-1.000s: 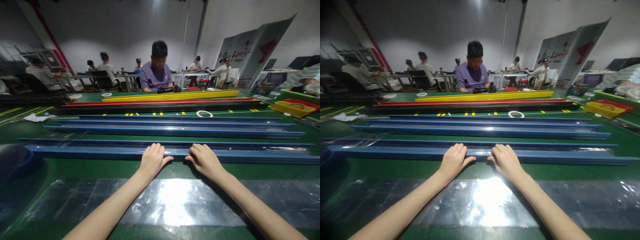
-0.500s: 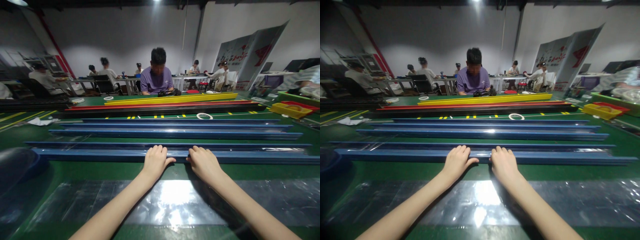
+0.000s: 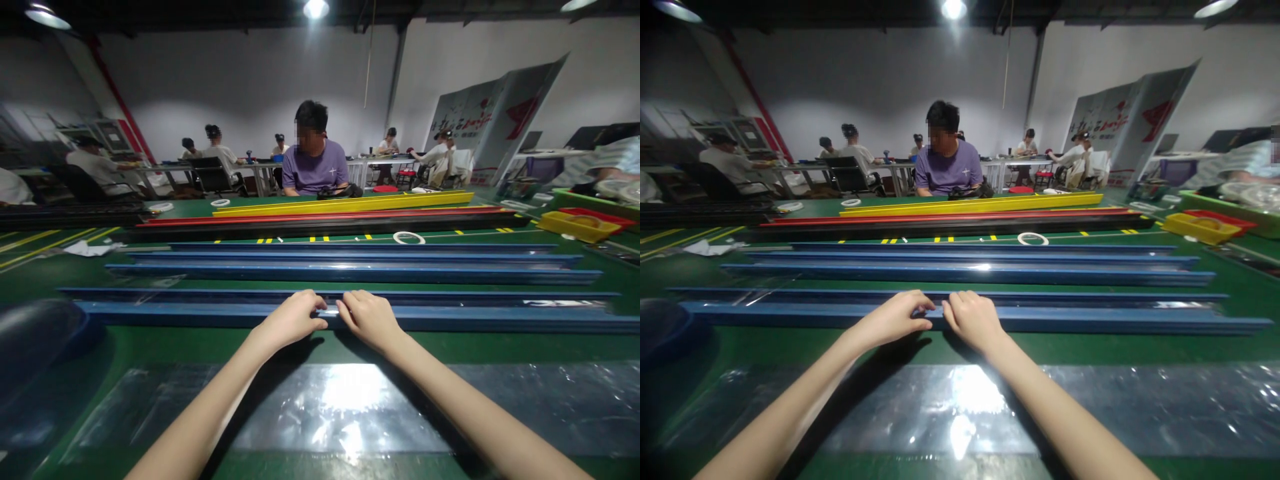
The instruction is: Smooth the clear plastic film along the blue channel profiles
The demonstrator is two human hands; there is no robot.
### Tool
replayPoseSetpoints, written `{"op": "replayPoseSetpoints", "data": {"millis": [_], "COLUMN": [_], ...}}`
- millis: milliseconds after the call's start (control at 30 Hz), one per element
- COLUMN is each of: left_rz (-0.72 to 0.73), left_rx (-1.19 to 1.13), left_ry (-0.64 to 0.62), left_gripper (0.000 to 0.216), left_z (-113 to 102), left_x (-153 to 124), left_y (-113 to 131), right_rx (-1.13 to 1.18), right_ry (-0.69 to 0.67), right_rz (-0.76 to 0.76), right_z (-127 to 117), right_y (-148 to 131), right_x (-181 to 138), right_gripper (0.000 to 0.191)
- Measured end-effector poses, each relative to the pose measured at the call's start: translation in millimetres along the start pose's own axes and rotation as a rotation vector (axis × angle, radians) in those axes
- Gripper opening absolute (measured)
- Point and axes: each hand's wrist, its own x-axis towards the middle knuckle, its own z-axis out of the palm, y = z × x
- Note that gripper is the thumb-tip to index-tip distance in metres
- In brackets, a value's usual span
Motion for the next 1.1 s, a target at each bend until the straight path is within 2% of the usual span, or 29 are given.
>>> {"op": "replayPoseSetpoints", "data": {"millis": [167, 267, 467, 767, 1100], "left_rz": [-0.104, -0.164, -0.179, -0.122, 0.068], "left_rx": [0.233, 0.393, 0.409, 0.358, 0.353], "left_ry": [0.025, 0.019, 0.02, 0.059, 0.135], "left_gripper": [0.016, 0.016, 0.017, 0.02, 0.025], "left_z": [-5, -7, -2, 5, 29], "left_x": [-4, -7, -6, -2, 0], "left_y": [-5, -4, -5, 12, 21], "right_rx": [-0.05, -0.053, -0.023, -0.053, -0.02], "right_ry": [-0.054, -0.068, -0.019, 0.207, 0.194], "right_rz": [0.048, 0.02, -0.04, -0.145, -0.166], "right_z": [7, 6, 8, 13, -4], "right_y": [0, 3, 13, 38, 79], "right_x": [8, 9, 6, -9, -39], "right_gripper": [0.038, 0.04, 0.043, 0.043, 0.043]}}
